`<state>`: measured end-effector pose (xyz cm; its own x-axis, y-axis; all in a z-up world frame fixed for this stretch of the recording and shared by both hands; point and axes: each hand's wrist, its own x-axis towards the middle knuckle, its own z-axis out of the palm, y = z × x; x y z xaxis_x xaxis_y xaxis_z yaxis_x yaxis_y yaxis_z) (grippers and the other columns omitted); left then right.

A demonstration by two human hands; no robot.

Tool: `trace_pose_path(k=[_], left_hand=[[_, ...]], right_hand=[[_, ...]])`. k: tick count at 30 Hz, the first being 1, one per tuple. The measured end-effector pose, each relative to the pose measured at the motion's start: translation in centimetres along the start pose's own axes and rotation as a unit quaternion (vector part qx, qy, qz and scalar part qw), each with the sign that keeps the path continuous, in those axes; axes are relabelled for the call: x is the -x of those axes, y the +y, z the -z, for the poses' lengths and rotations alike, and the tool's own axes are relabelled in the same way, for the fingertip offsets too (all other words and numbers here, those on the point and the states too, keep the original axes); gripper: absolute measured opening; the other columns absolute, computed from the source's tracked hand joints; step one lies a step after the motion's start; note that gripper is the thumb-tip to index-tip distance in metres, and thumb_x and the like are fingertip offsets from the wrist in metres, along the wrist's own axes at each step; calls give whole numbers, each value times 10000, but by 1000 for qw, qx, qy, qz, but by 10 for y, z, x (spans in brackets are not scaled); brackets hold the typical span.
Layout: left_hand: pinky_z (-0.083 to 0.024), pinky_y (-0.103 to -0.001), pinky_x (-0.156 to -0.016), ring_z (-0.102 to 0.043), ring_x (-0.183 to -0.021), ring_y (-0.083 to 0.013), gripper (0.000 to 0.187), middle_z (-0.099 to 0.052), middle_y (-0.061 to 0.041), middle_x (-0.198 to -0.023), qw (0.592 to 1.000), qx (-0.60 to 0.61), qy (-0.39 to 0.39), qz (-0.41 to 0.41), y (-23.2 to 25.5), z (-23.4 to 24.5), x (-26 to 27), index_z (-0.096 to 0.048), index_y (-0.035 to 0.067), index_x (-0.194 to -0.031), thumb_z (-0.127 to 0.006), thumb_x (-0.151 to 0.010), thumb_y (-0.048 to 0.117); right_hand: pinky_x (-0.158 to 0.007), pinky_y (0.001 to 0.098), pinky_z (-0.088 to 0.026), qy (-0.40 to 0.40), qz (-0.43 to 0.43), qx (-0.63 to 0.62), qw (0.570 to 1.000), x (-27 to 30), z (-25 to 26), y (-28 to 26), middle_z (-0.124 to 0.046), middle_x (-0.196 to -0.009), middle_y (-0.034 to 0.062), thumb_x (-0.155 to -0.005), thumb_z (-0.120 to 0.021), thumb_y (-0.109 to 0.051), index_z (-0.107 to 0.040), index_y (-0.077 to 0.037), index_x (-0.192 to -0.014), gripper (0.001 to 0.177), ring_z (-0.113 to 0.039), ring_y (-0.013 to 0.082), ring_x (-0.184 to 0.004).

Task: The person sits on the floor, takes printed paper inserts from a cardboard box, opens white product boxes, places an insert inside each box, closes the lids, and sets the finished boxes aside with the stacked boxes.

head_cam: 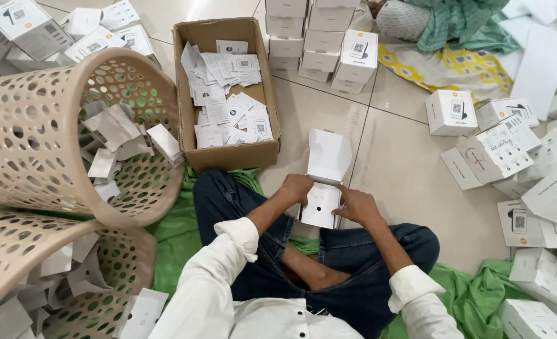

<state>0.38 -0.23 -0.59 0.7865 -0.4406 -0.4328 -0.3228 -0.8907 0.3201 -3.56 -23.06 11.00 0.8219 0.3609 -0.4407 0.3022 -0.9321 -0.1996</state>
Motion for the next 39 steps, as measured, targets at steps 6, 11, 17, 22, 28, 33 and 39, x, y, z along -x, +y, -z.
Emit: trace_pose_path(k=[6, 11, 17, 22, 28, 33, 39], left_hand=[[-554, -442, -898, -664, -1114, -347, 769, -682, -168, -1205, 986, 70, 146, -49, 16, 73, 85, -619, 20, -1224, -945, -614, 358], [-550, -410, -878, -672, -1063, -313, 948, -631, -160, -1250, 947, 255, 187, -64, -2, 55, 72, -500, 37, -1423, -917, -597, 246], [-552, -387, -900, -673, -1032, -273, 919, -648, -124, -1199, 951, 270, 140, -50, -6, 65, 70, -536, 52, -1411, -929, -624, 319], [-548, -391, -939, -660, -1097, -284, 803, -687, -132, -1201, 976, 198, 85, -41, -15, 58, 43, -672, 20, -1251, -942, -600, 403], [-545, -386, -943, -647, -1099, -326, 868, -606, -165, -1258, 953, 287, 68, -64, -9, 65, 59, -647, 0, -1249, -984, -560, 405], [-536, -424, -949, -651, -1118, -364, 827, -660, -175, -1222, 967, 208, 139, -39, 3, 45, 55, -595, 23, -1298, -930, -601, 316], [-564, -465, -826, -707, -964, -413, 982, -726, -235, -1023, 952, 216, 215, -24, 5, 33, 54, -382, 12, -1545, -872, -722, 230]], right_hand=[[-804, 371, -583, 160, 48, -159, 973, 33, 33, -6, -674, -1209, 14, -670, -893, -300, -545, -203, -1414, 828, -721, 196, -964], [-837, 362, -578, 158, 47, -191, 968, 19, 26, -3, -668, -1227, 18, -677, -902, -279, -545, -206, -1415, 823, -718, 184, -999], [-863, 363, -584, 129, 32, -184, 974, 11, 30, -1, -681, -1211, 27, -667, -906, -291, -549, -209, -1419, 836, -719, 192, -1000], [-877, 374, -582, 100, 52, -172, 979, 5, 31, 10, -695, -1190, 71, -663, -910, -324, -568, -150, -1411, 841, -724, 212, -1022], [-885, 373, -575, 37, 9, -189, 981, 12, 38, 8, -736, -1110, 77, -638, -946, -354, -611, -129, -1372, 838, -726, 223, -1026], [-854, 377, -582, 116, 33, -161, 980, -6, 21, 8, -674, -1168, 86, -658, -915, -232, -555, -101, -1408, 842, -721, 236, -1018], [-793, 350, -616, 146, -12, -340, 929, -11, 1, 7, -688, -1157, 102, -673, -869, -173, -460, -152, -1524, 944, -765, 228, -962]])
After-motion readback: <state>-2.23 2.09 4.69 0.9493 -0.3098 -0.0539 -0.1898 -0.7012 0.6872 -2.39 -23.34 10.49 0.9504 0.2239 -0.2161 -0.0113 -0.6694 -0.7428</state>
